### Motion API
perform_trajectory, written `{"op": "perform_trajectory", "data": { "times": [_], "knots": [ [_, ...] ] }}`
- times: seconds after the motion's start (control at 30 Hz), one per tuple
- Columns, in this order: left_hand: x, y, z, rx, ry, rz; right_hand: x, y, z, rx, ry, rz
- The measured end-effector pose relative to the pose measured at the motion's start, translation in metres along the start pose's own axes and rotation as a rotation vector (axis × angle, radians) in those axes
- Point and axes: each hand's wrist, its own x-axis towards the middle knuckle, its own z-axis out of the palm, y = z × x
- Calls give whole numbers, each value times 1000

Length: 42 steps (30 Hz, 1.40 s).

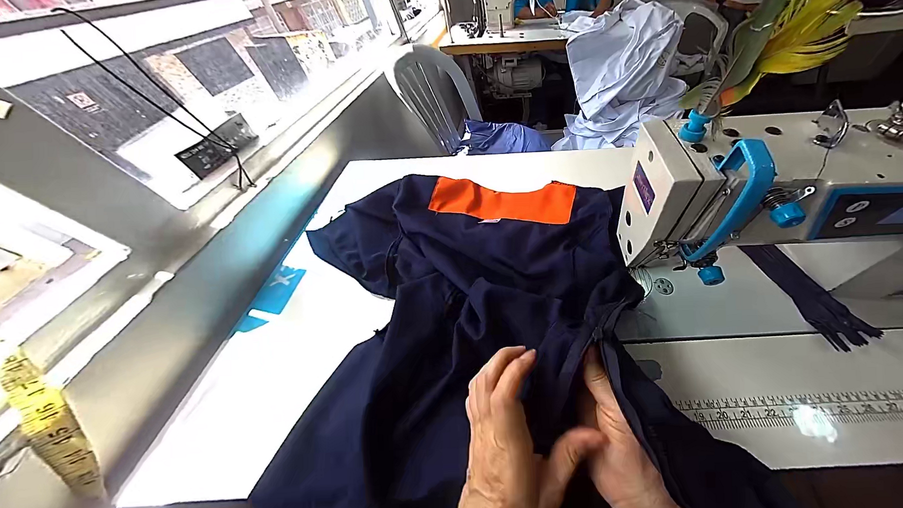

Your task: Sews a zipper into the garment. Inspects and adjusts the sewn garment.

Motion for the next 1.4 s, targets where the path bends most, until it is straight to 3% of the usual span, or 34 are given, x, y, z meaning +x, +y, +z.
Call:
{"op": "perform_trajectory", "data": {
  "times": [0.07, 0.13, 0.2, 0.37, 0.43, 0.5, 0.6, 0.7, 0.83, 0.9, 1.0, 1.17, 1.23, 1.3, 1.4],
  "knots": [
    [4, -11, -4, -25, -48, 11, -2, -8, 6, 13, 43, -4],
    [4, 1, -16, -10, -120, 130, -3, -15, 14, -5, 72, -1],
    [2, 14, -30, -56, -176, 223, -4, -14, 3, -141, -140, -15],
    [11, 11, -45, -353, -224, 158, -3, -18, 23, -403, -91, 1],
    [15, 3, -45, -346, -230, 84, 4, 4, -3, -670, -175, -226],
    [20, -6, -48, -273, -230, -50, 7, 17, -24, -950, -156, -579],
    [34, -11, -40, -248, -287, -186, 4, 20, -37, -994, -71, -749],
    [74, -17, -4, -22, -330, -217, -11, 20, -47, -857, -35, -633],
    [149, -26, 64, 106, -620, -315, -8, 32, -52, -609, -59, -518],
    [167, -46, 94, 241, -721, -306, 1, 23, -43, -435, -61, -292],
    [184, -91, 103, 343, -569, -339, 31, -6, -23, -284, 44, 48],
    [210, -97, 89, 480, -599, -614, 80, -20, -6, -527, 11, 71],
    [206, -92, 89, 469, -575, -543, 75, -23, -12, -676, -125, 112],
    [201, -81, 93, 395, -491, -354, 55, -20, -26, -812, -265, 54],
    [200, -65, 114, 101, -533, -40, 32, -12, -41, -759, -339, 9]
  ]
}}
